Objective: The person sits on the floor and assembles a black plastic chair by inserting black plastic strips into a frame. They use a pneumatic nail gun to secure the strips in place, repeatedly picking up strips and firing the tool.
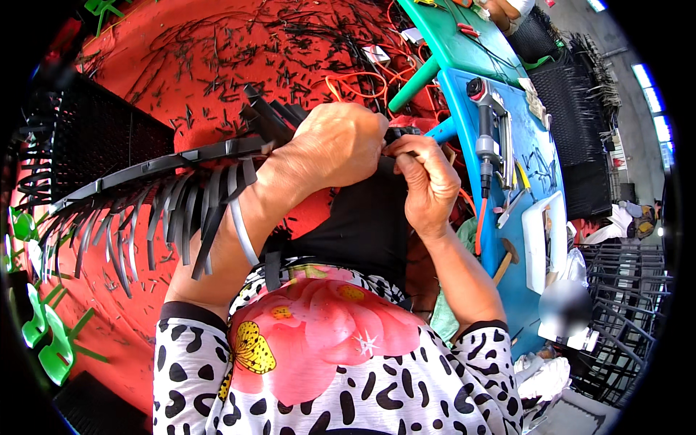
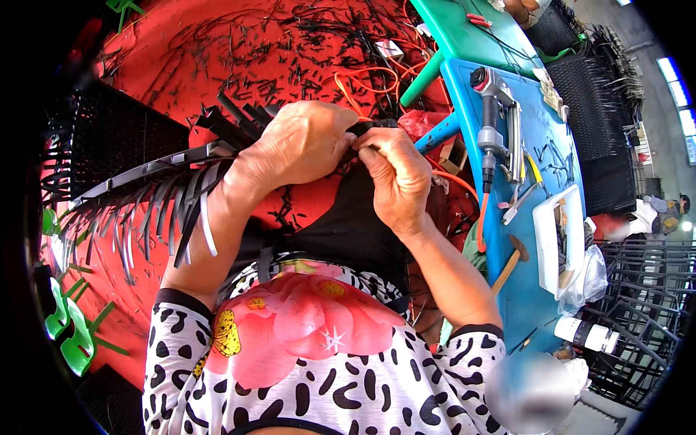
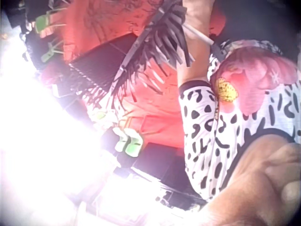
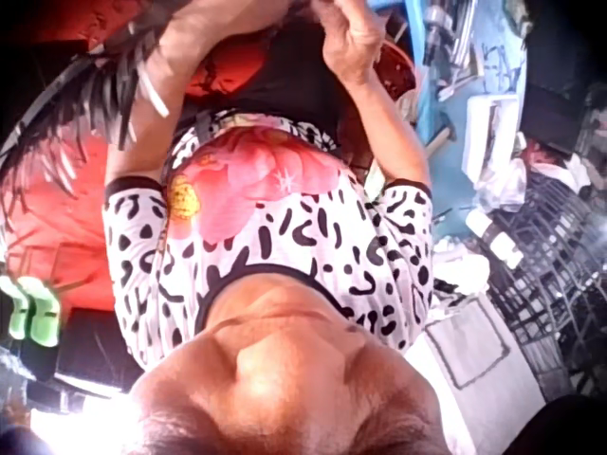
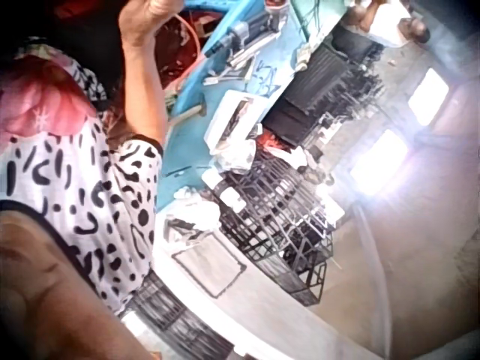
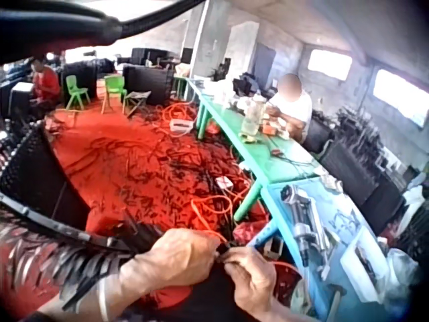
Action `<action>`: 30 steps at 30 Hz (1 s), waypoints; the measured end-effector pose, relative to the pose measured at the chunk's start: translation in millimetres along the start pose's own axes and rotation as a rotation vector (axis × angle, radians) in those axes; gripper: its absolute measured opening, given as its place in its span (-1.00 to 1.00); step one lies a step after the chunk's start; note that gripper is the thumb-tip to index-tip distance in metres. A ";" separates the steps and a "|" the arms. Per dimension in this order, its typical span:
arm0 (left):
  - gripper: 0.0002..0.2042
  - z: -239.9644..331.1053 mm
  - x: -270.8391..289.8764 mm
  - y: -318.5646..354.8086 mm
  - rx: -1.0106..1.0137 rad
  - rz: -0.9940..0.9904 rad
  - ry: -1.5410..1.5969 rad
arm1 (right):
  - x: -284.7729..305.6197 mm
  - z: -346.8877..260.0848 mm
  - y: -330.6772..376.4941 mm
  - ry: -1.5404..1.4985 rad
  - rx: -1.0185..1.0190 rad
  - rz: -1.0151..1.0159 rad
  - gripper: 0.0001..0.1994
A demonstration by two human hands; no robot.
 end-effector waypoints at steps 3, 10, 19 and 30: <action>-0.88 3.3 -0.1 4.5 0.010 0.033 -0.026 | -10.7 13.0 9.6 -0.334 -0.328 0.155 -0.81; -0.84 12.1 -4.5 11.3 0.026 0.051 -0.075 | -5.1 2.2 2.9 -0.402 -0.443 -0.021 -0.74; -0.81 12.2 -8.1 19.1 0.070 0.040 -0.144 | 6.6 -34.8 6.0 -0.319 -0.511 -0.164 -0.72; -0.84 13.9 -10.3 19.1 0.020 0.093 -0.152 | 0.8 6.0 -61.0 -0.158 -0.399 -0.267 -0.72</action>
Point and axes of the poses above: each hand's wrist, its own y-axis away from the middle knuckle, its own x-axis out of the back of the hand, z = x × y, the point moved 6 cm from there along -y, towards the middle knuckle, and after that the axes turned 2 degrees about -z, right-handed, at the moved point
